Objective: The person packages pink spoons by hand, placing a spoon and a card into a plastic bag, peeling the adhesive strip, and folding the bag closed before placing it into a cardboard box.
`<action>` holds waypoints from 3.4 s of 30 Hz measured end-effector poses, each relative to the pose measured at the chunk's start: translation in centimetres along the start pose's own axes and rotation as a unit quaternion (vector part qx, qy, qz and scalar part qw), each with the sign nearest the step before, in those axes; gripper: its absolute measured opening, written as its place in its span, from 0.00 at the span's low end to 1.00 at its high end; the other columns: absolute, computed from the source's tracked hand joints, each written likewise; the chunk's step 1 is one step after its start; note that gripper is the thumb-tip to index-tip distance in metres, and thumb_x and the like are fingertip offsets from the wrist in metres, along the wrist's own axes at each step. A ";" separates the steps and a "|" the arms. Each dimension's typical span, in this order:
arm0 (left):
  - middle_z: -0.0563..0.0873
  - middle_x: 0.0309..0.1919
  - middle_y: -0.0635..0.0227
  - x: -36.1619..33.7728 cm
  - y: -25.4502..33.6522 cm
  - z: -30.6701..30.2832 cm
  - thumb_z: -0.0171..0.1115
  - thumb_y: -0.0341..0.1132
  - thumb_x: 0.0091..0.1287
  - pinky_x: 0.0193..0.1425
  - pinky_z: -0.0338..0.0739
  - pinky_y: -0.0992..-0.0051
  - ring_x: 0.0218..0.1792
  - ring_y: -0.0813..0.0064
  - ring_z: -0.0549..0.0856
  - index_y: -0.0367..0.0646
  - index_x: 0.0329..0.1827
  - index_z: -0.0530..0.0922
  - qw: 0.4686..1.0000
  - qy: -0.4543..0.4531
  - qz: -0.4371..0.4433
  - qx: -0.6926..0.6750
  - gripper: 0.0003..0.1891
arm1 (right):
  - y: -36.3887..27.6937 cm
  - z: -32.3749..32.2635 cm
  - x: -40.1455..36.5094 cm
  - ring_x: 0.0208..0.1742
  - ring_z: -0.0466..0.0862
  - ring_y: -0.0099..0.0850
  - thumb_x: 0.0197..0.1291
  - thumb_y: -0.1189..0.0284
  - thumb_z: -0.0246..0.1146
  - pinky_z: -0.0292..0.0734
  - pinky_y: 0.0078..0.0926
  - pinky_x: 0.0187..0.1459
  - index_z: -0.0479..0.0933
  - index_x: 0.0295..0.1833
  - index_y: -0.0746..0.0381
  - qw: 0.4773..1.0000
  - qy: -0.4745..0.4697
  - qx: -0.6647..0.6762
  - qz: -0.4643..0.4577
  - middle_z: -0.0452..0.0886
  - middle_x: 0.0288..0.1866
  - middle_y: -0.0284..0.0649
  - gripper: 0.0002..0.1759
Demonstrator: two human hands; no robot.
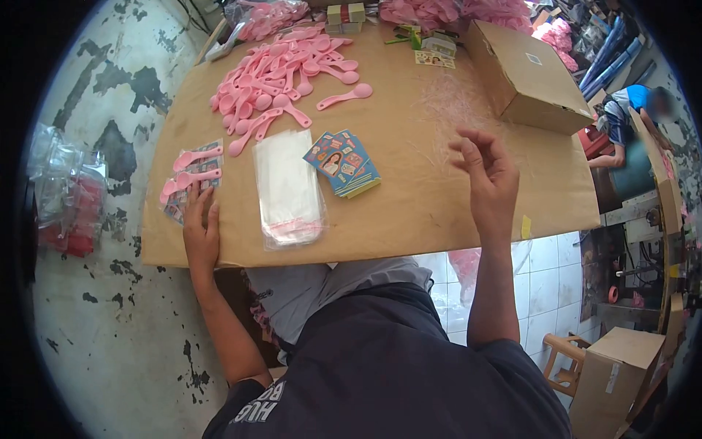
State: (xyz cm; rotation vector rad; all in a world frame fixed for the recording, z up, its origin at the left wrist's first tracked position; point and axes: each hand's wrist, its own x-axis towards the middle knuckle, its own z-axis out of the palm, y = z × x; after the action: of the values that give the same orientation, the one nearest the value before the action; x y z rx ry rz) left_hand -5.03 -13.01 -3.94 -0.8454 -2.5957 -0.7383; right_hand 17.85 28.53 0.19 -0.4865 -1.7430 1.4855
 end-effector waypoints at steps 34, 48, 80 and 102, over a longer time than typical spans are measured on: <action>0.67 0.82 0.65 -0.5 -0.2 -0.2 0.52 0.33 0.80 0.85 0.50 0.45 0.84 0.57 0.61 0.49 0.80 0.70 0.999 0.023 -0.005 -0.033 0.25 | -3.4 7.2 -6.2 0.25 0.76 0.23 0.71 0.70 0.69 0.69 0.26 0.29 0.81 0.38 0.66 0.927 -0.053 -0.367 -0.062 0.80 0.24 0.37 0.11; 0.78 0.74 0.54 -0.8 1.0 -2.0 0.55 0.22 0.74 0.85 0.55 0.49 0.80 0.53 0.69 0.39 0.73 0.74 0.986 0.020 -0.011 -0.168 0.24 | 0.6 8.0 -6.0 0.23 0.72 0.18 0.73 0.67 0.68 0.67 0.23 0.27 0.80 0.33 0.67 0.945 0.007 -0.326 -0.001 0.76 0.21 0.33 0.16; 0.74 0.44 0.65 -22.0 -5.9 1.6 0.59 0.31 0.80 0.51 0.72 0.76 0.42 0.75 0.73 0.35 0.58 0.71 0.888 0.352 -0.260 -0.140 0.11 | 1.7 7.0 -6.1 0.26 0.71 0.15 0.74 0.68 0.66 0.66 0.21 0.28 0.80 0.36 0.67 0.964 -0.070 -0.257 -0.003 0.76 0.24 0.28 0.14; 0.65 0.75 0.44 -57.1 -11.1 13.1 0.82 0.42 0.55 0.68 0.64 0.20 0.72 0.34 0.68 0.44 0.79 0.61 0.328 0.166 -0.898 -0.241 0.50 | 2.0 7.2 -6.2 0.30 0.73 0.15 0.77 0.66 0.65 0.67 0.18 0.33 0.80 0.37 0.67 0.958 -0.083 -0.274 0.015 0.79 0.28 0.29 0.16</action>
State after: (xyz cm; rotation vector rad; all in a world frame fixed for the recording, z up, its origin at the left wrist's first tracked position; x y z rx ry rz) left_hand 30.78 -39.28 -43.72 2.4281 -1.5958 -1.6541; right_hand 15.84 19.90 -3.70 -0.6845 -2.2989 1.0700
